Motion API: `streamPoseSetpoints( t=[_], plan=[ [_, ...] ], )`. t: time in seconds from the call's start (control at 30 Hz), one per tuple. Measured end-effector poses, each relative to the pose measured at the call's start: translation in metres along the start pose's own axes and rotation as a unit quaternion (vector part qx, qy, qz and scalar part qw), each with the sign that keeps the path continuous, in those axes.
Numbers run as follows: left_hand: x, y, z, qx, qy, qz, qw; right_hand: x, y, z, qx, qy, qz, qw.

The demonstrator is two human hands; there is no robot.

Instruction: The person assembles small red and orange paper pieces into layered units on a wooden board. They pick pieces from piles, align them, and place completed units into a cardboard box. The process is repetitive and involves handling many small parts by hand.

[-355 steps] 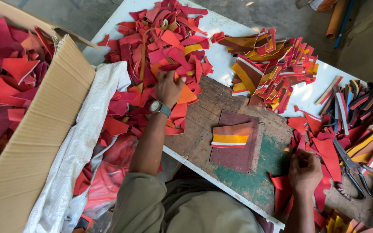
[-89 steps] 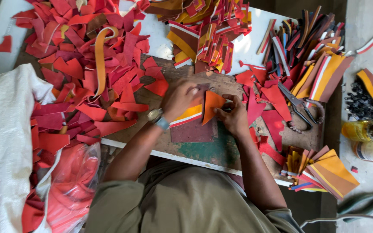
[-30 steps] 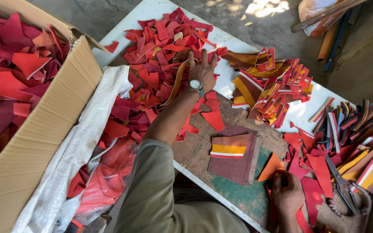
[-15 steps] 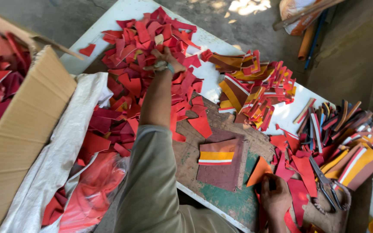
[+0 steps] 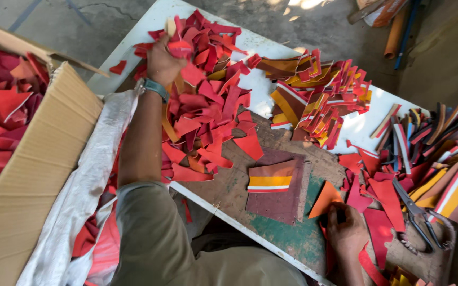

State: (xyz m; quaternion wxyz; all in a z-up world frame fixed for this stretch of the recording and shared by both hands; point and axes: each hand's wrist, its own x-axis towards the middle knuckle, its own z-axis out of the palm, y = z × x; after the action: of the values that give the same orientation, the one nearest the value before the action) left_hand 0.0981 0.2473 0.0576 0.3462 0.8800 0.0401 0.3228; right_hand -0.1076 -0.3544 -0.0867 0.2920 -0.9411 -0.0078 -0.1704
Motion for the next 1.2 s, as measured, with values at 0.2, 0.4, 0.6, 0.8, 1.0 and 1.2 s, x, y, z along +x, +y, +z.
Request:
streamPoseSetpoints(
  t=[0.2,0.4,0.6,0.8,1.0,1.2],
  plan=[
    [-0.005,0.073,-0.038,0.135,-0.146,0.138,0.97,-0.001,0.002,0.001,-0.002,0.005,-0.008,1.0],
    [-0.011,0.105,-0.042,0.208,-0.321,0.021,0.924,-0.003,0.006,0.003,-0.001,0.002,-0.013,1.0],
    [-0.008,0.122,-0.052,0.142,-0.323,-0.086,0.932,-0.005,0.004,0.001,0.002,0.001,-0.002,1.0],
    [-0.015,0.112,-0.047,0.109,-0.331,-0.084,0.933,-0.005,0.001,0.0,0.004,0.0,-0.006,1.0],
    [-0.026,0.101,-0.049,0.066,-0.314,-0.085,0.943,-0.005,0.0,-0.003,0.006,0.002,-0.017,1.0],
    [-0.03,0.08,-0.051,0.024,-0.256,-0.085,0.963,-0.005,-0.002,-0.003,0.005,0.0,-0.012,1.0]
  ],
)
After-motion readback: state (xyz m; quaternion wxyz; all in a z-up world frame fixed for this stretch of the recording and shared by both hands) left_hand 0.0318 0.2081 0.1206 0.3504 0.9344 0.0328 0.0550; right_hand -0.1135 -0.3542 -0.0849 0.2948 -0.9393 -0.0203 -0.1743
